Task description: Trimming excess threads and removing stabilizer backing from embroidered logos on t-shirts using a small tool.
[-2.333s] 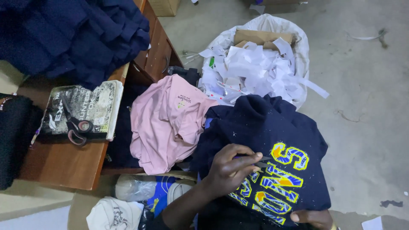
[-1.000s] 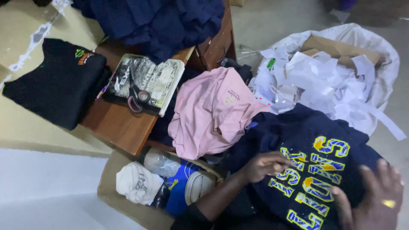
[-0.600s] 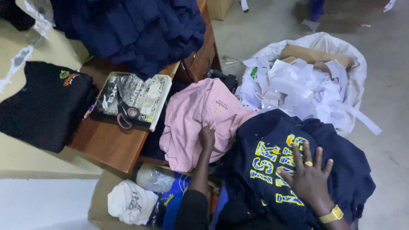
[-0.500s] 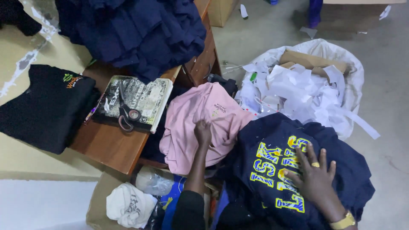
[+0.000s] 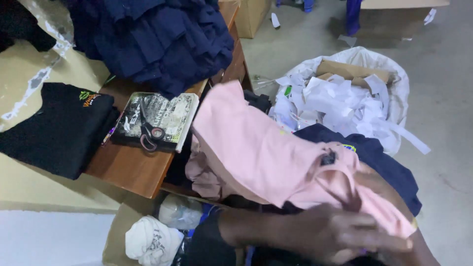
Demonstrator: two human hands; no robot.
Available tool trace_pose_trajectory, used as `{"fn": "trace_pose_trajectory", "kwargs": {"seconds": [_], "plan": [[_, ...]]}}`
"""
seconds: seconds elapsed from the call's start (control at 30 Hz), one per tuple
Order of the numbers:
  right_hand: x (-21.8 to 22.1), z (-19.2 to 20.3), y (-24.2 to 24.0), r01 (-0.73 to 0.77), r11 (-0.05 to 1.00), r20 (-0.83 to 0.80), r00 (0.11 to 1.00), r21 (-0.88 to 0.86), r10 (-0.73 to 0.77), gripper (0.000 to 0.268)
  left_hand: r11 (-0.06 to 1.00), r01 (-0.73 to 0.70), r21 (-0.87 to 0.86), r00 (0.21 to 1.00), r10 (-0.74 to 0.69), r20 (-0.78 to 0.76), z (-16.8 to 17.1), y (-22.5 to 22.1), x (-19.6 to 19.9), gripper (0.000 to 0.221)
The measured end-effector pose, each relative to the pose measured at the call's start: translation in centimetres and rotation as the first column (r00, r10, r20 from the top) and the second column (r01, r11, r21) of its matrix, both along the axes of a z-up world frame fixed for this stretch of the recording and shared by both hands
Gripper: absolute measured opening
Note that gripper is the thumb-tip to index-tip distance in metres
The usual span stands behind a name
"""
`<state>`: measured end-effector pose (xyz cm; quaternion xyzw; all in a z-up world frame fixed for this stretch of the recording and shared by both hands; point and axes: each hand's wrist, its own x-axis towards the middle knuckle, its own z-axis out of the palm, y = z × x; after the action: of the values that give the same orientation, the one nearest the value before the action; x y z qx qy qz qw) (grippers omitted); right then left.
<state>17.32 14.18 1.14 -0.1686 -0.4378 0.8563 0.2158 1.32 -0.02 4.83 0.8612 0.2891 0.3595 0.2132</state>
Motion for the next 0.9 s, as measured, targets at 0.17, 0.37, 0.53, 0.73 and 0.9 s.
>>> {"fn": "trace_pose_trajectory", "kwargs": {"seconds": [0.17, 0.37, 0.53, 0.73, 0.9], "plan": [[3.7, 1.7, -0.9, 0.251, 0.963, 0.414, 0.869, 0.102, -0.27, 0.049, 0.996, -0.042, 0.082, 0.956, 0.016, 0.294, 1.5, -1.7, -4.3, 0.032], [4.7, 3.1, -2.1, 0.204, 0.974, 0.497, 0.858, -0.101, -0.128, 0.07, 0.649, -0.5, -0.574, 0.781, 0.624, 0.024, -8.6, 2.7, -8.6, 0.075], [5.0, 1.7, -1.3, 0.267, 0.961, 0.438, 0.874, -0.072, -0.21, 0.059, 0.733, -0.547, -0.404, 0.799, 0.602, 0.012, -16.3, 2.3, -11.7, 0.062], [3.6, 1.6, 0.3, 0.336, 0.934, 0.358, 0.893, -0.122, -0.274, 0.05, 0.839, -0.296, -0.456, 0.908, 0.396, 0.139, -19.4, -2.1, -15.4, 0.093], [2.9, -3.4, 3.7, 0.286, 0.947, 0.142, 0.953, -0.144, -0.266, 0.037, 0.568, -0.568, -0.596, 0.466, 0.819, 0.335, -26.6, -2.0, -14.9, 0.016]]}}
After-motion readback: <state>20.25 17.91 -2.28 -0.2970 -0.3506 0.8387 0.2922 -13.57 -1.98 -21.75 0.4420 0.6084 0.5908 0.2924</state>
